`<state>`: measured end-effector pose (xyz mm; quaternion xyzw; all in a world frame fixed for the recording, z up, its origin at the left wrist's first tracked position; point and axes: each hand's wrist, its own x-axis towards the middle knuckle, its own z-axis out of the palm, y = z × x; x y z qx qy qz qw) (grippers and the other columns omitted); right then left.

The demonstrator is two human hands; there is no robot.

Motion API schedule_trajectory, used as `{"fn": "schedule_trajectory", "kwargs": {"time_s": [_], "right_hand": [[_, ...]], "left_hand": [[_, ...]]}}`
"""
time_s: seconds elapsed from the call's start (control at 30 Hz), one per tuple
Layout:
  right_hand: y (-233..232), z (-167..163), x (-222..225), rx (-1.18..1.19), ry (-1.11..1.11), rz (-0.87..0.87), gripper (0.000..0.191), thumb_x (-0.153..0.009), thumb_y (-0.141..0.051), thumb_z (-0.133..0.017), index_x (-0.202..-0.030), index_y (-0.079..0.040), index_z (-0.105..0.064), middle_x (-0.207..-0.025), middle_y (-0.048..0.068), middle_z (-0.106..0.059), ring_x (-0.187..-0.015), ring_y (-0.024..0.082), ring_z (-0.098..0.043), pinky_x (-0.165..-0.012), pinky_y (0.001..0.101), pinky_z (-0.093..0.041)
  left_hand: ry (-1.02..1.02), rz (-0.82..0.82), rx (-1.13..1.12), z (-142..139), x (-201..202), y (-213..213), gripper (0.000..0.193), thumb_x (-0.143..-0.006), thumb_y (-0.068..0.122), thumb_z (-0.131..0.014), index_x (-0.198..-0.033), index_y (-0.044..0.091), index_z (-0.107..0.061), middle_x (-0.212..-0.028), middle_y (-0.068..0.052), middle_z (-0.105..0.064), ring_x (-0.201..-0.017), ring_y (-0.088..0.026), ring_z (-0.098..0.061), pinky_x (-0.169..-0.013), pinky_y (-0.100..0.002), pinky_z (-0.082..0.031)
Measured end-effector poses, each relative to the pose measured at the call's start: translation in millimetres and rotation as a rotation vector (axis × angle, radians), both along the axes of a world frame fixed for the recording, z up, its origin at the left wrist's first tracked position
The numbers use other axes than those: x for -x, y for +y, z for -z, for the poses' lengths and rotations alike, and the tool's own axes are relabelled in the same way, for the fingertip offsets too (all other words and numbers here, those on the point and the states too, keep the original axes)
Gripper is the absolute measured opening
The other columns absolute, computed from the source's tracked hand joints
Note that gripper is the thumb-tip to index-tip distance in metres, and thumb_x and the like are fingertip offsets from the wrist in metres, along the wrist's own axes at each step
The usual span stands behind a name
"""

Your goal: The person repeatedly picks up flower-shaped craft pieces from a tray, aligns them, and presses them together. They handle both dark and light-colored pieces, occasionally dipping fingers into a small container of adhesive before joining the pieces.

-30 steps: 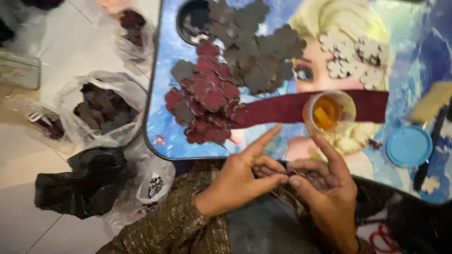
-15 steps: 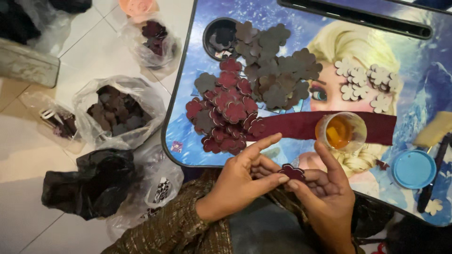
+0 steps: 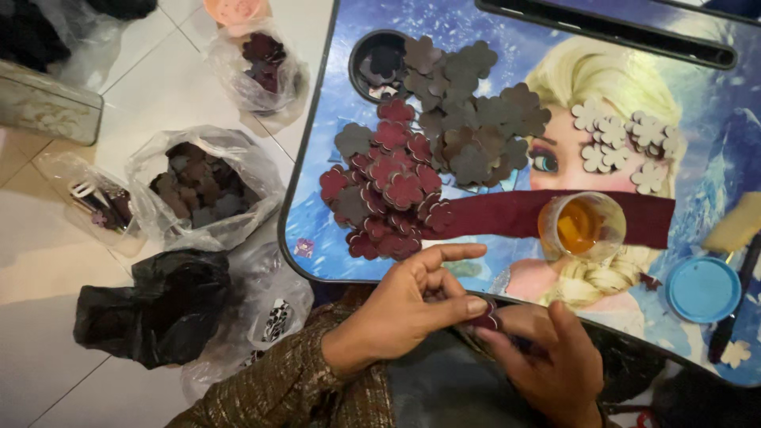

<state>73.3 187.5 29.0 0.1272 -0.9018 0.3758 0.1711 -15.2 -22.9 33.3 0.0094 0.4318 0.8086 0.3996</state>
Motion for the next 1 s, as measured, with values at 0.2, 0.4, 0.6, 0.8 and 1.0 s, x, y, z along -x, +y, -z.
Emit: {"fn": "schedule_trajectory", "kwargs": {"time_s": [0.2, 0.4, 0.6, 0.8, 1.0], "right_hand": [[-6, 7, 3, 0.035, 0.003, 0.007, 0.106, -0.075, -0.006, -0.087, -0.156, -0.001, -0.019, -0.093, 0.009, -0.075, -0.081, 0.019, -0.075, -0.078, 0.0302, -0.058], [-9, 5, 9, 0.427, -0.100, -0.006, 0.115, -0.075, 0.000, -0.082, -0.165, 0.001, -0.010, -0.106, 0.020, -0.072, -0.095, 0.024, -0.073, -0.093, 0.0342, -0.057], [-8, 7, 3, 0.608, -0.177, 0.114, 0.103, -0.081, 0.010, -0.073, -0.167, 0.002, -0.016, -0.105, 0.023, -0.072, -0.095, 0.024, -0.072, -0.092, 0.0348, -0.059], [7, 9, -3, 0.595, -0.211, 0.217, 0.096, -0.084, 0.010, -0.070, -0.166, 0.002, -0.021, -0.099, 0.023, -0.073, -0.093, 0.022, -0.072, -0.090, 0.0334, -0.059], [33, -15, 12, 0.437, -0.174, 0.443, 0.072, -0.093, 0.008, -0.067, -0.159, 0.004, -0.040, -0.104, 0.021, -0.073, -0.092, 0.019, -0.072, -0.085, 0.0301, -0.056]], "left_hand": [[0.071, -0.047, 0.067, -5, 0, -3, 0.065, -0.091, 0.009, -0.077, -0.150, 0.001, -0.051, -0.084, 0.004, -0.066, -0.079, -0.002, -0.061, -0.074, -0.020, -0.049], [0.392, -0.174, 0.355, -40, 22, -27, 0.051, -0.092, 0.013, -0.076, -0.141, 0.007, -0.061, -0.090, 0.004, -0.073, -0.082, -0.004, -0.066, -0.075, -0.022, -0.055], [0.730, -0.389, 0.863, -61, 92, -50, 0.040, -0.090, 0.021, -0.077, -0.129, 0.014, -0.069, -0.088, -0.002, -0.076, -0.076, -0.010, -0.069, -0.069, -0.026, -0.055], [1.259, -0.327, 1.078, -55, 131, -44, 0.033, -0.089, 0.021, -0.079, -0.119, 0.008, -0.072, -0.103, -0.010, -0.075, -0.099, -0.032, -0.068, -0.086, -0.042, -0.052], [1.469, -0.257, 1.024, -48, 141, -18, 0.030, -0.087, 0.017, -0.079, -0.113, 0.005, -0.072, -0.108, -0.012, -0.072, -0.105, -0.034, -0.064, -0.091, -0.044, -0.050]]}}
